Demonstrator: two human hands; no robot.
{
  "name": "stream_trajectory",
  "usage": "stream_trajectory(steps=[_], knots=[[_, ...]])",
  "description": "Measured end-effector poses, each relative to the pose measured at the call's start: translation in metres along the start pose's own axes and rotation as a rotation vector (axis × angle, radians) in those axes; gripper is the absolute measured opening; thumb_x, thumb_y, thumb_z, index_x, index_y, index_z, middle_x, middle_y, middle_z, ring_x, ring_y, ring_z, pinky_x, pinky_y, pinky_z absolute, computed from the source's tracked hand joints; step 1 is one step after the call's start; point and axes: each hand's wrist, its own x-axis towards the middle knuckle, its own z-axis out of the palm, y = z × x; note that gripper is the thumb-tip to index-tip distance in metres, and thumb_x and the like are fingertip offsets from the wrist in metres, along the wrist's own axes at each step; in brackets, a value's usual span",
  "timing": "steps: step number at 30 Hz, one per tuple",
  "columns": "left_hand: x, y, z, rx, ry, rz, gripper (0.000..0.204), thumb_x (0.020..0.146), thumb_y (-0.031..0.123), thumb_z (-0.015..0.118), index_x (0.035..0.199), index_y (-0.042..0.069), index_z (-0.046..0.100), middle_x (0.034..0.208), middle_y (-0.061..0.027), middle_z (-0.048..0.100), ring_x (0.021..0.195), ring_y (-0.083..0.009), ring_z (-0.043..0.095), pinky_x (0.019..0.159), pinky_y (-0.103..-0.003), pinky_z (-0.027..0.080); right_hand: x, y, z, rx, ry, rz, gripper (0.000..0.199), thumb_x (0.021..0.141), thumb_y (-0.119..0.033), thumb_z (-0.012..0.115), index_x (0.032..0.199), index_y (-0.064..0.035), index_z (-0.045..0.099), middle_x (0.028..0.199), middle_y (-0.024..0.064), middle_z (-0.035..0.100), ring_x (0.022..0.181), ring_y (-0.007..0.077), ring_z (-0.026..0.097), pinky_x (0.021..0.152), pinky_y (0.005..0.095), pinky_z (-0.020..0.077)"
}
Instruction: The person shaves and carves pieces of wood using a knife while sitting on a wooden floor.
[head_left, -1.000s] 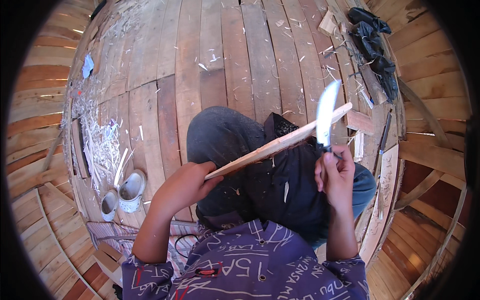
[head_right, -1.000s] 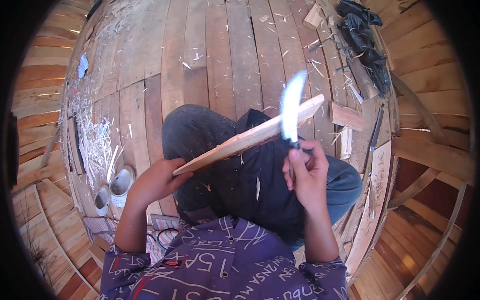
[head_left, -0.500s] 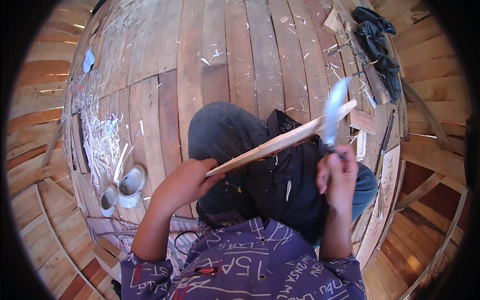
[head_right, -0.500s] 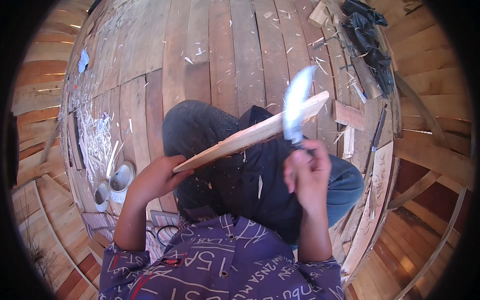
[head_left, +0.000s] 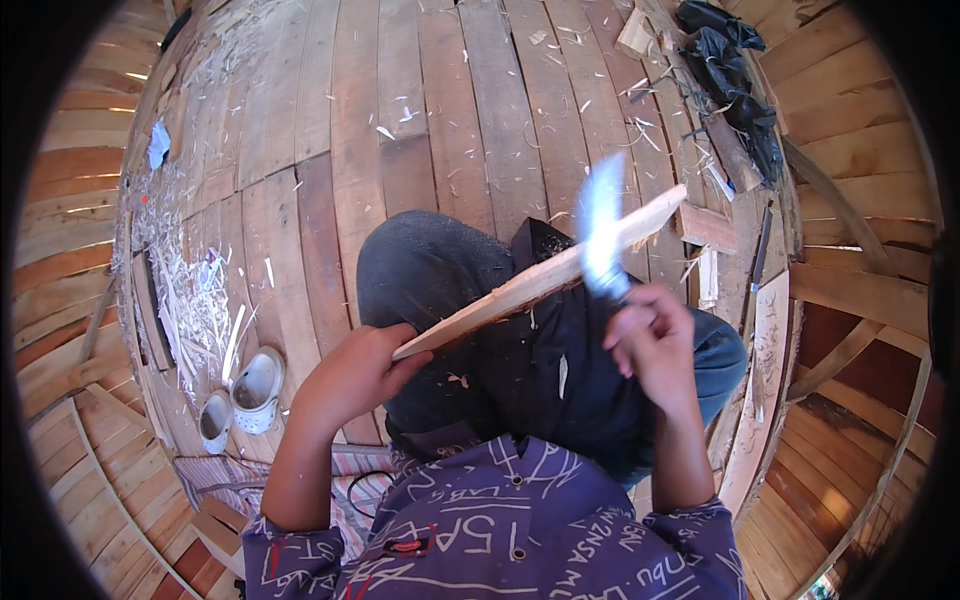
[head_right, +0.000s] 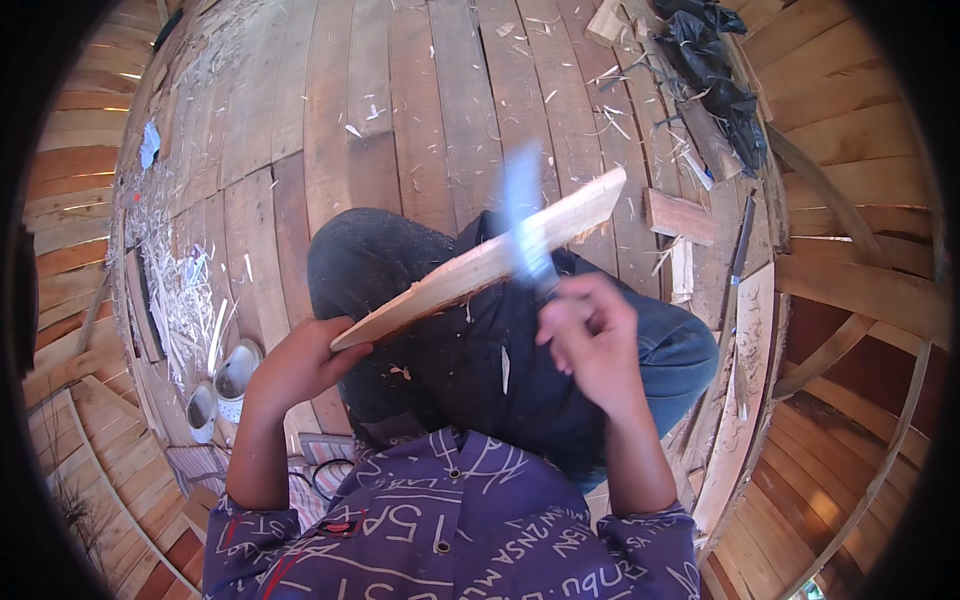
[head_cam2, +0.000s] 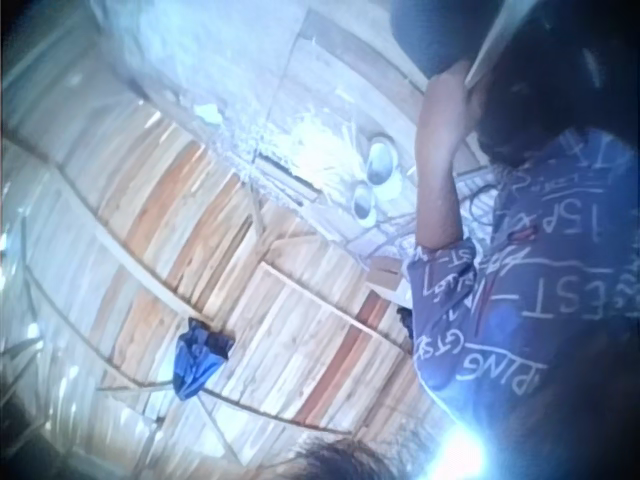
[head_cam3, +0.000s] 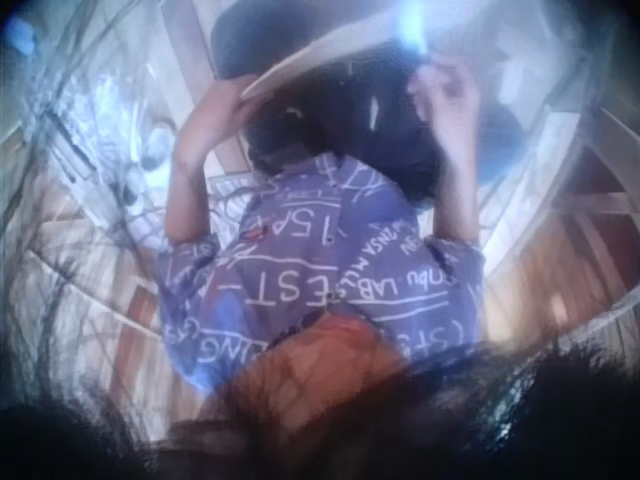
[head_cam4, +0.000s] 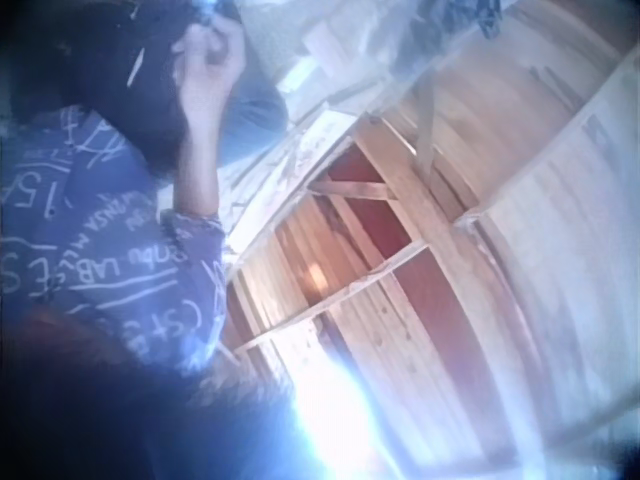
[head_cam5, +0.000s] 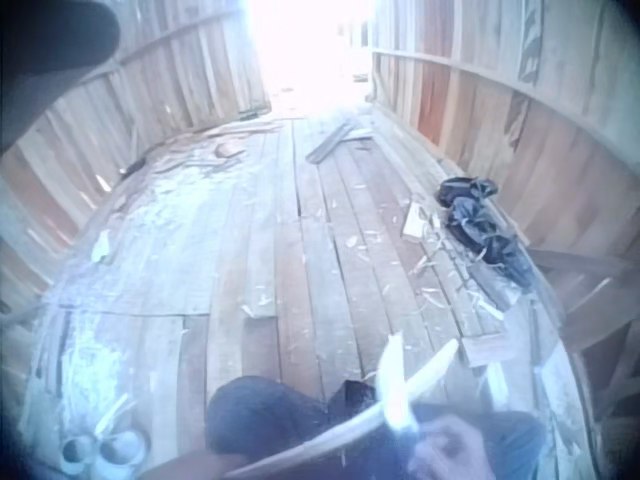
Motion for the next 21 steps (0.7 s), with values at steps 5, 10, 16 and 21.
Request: stream_trajectory(steps=[5,10,16,21], knots=[[-0.001,-0.002,0.004,-0.098,0.051,0.060,0.026,0.089,0.023,0.063,0.088,-0.003,0.062,0.071,-0.0236,0.061,0.068,-0.0407,0.061,0.062,-0.043,0.047,-0.005,0.008,0.007,-0.094,-0.283,0.028,0.015,0.094,-0.015,0.060,0.104,-0.0050,0.055,0.066,0.0037,0.060,0.044,0.0046,0.047,0.038,0.0205,0.0356],[0.003,0.001,-0.001,-0.067,-0.033,-0.004,0.024,0.089,0.022,0.064,0.092,-0.002,0.063,0.074,-0.0228,0.062,0.070,-0.0399,0.062,0.064,-0.041,0.048,0.001,0.005,0.003,0.006,-0.023,0.070,0.016,0.093,-0.013,0.062,0.104,-0.0044,0.054,0.065,0.0021,0.058,0.046,0.0041,0.047,0.040,0.0207,0.0357],[0.003,-0.006,0.000,-0.081,-0.031,0.033,0.023,0.090,0.019,0.063,0.098,-0.002,0.063,0.076,-0.0215,0.062,0.067,-0.0356,0.060,0.065,-0.038,0.047,0.020,0.004,-0.008,0.140,0.232,-0.116,0.014,0.092,-0.015,0.064,0.094,-0.0048,0.055,0.064,-0.0008,0.057,0.048,0.0021,0.047,0.041,0.0187,0.0344],[0.001,-0.006,-0.002,-0.131,-0.056,0.015,0.023,0.090,0.018,0.062,0.100,-0.002,0.063,0.076,-0.0211,0.062,0.066,-0.0335,0.059,0.065,-0.037,0.047,0.011,0.004,-0.004,-0.080,-0.072,0.047,0.015,0.093,-0.015,0.062,0.101,-0.0055,0.054,0.063,0.0010,0.057,0.046,0.0048,0.048,0.040,0.0198,0.0357]])
